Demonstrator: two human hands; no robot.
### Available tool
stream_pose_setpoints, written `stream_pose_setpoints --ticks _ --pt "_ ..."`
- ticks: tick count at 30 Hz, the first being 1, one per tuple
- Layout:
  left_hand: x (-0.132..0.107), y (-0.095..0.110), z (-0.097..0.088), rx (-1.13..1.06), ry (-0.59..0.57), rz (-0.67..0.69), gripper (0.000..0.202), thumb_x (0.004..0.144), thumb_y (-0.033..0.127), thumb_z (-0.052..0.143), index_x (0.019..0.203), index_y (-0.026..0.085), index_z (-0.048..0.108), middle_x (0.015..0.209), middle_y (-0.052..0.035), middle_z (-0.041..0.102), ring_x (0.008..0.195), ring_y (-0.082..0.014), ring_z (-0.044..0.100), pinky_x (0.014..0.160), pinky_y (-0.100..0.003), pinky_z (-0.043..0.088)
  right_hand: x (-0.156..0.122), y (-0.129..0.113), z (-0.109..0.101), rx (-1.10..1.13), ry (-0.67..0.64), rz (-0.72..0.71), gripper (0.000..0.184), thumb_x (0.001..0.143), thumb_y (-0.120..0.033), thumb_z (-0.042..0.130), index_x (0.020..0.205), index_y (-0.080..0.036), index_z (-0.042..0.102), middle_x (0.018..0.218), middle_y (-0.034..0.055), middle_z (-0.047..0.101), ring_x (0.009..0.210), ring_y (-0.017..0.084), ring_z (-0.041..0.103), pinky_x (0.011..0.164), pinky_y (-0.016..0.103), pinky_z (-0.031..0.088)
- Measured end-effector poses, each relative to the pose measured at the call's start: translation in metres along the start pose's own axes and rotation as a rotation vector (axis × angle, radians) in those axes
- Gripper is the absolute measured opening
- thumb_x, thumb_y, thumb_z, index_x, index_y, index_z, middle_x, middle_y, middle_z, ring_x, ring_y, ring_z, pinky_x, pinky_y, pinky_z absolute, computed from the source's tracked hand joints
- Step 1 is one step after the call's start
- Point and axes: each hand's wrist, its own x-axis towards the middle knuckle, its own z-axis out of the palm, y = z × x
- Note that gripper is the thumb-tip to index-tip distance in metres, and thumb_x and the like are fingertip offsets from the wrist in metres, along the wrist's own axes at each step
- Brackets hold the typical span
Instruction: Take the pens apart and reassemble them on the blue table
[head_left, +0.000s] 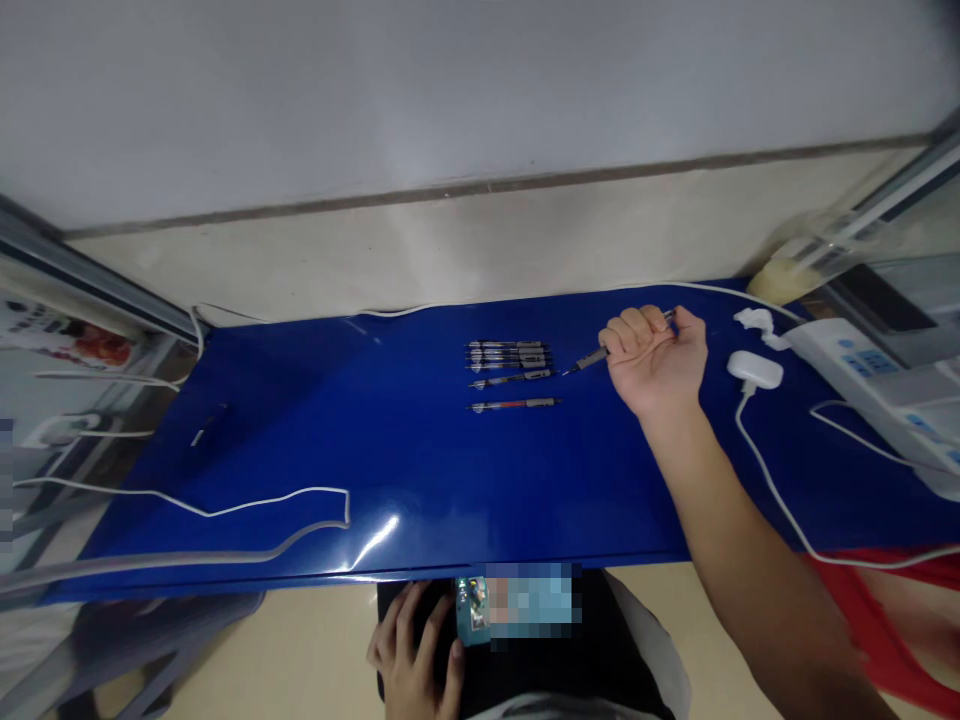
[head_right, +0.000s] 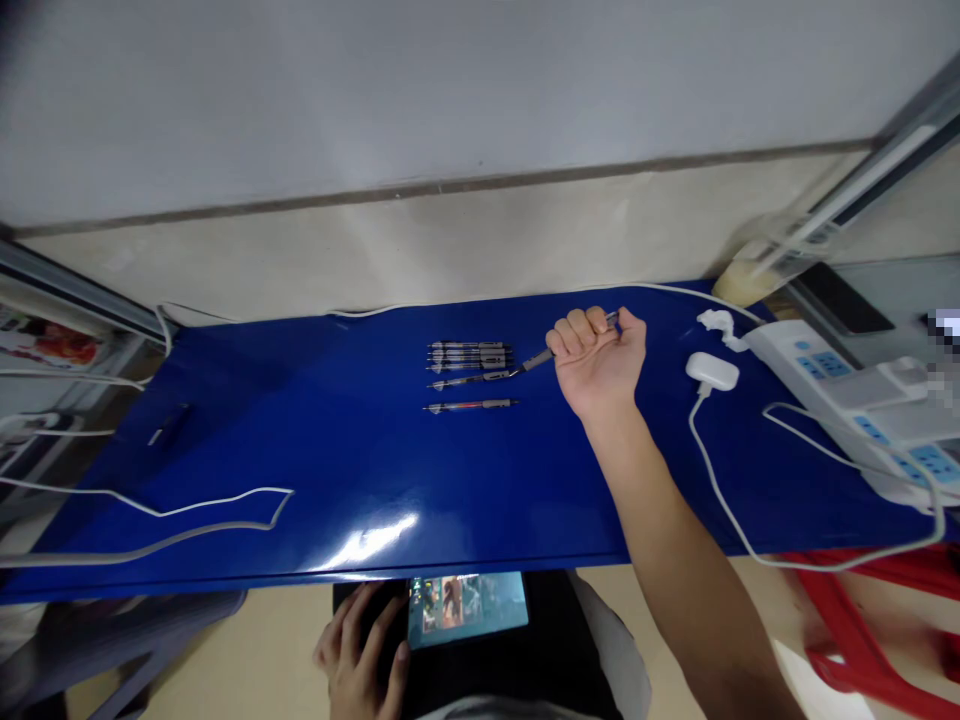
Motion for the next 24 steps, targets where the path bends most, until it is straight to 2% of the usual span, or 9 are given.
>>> stream_pose_setpoints --ticks 11,19,24 --pt "-0.0007 -0.0017 0.0008 -0.024 0.037 0.039 0.030 0.087 0.024 0.054 0.113 0.032 0.069 0.138 -0.0101 0.052 0.126 -0.0361 0.046 0.096 -0.056 0.033 0.0000 -0.0010 -0.0010 -0.053 0.026 0.008 0.042 0.089 -0.041 0.043 0.066 -0.023 0.013 0.051 -0.0044 0.023 0.044 0.012 0.029 0.043 0.026 0.035" --pt "-0.0075 -0.0093 0.0015 -0.128 0.045 -0.021 0.034 0.092 0.034 0.044 0.123 0.024 0.055 0.134 -0.0134 0.055 0.128 -0.0341 0.047 0.101 -0.053 0.034 0.0004 -0.0003 -0.0005 -0.067 0.047 -0.002 0.043 0.091 -0.041 0.043 0.064 -0.022 0.017 0.051 -0.0046 0.024 0.043 0.012 0.029 0.043 0.026 0.037" --pt "-0.0068 -0.0055 0.0013 -0.053 0.030 -0.013 0.032 0.091 0.026 0.050 0.123 0.024 0.053 0.130 -0.0122 0.058 0.128 -0.0317 0.048 0.103 -0.052 0.035 -0.0002 0.0002 0.0017 -0.062 0.050 -0.017 0.043 0.093 -0.043 0.041 0.063 -0.022 0.018 0.051 -0.0039 0.025 0.044 0.012 0.031 0.043 0.027 0.037"
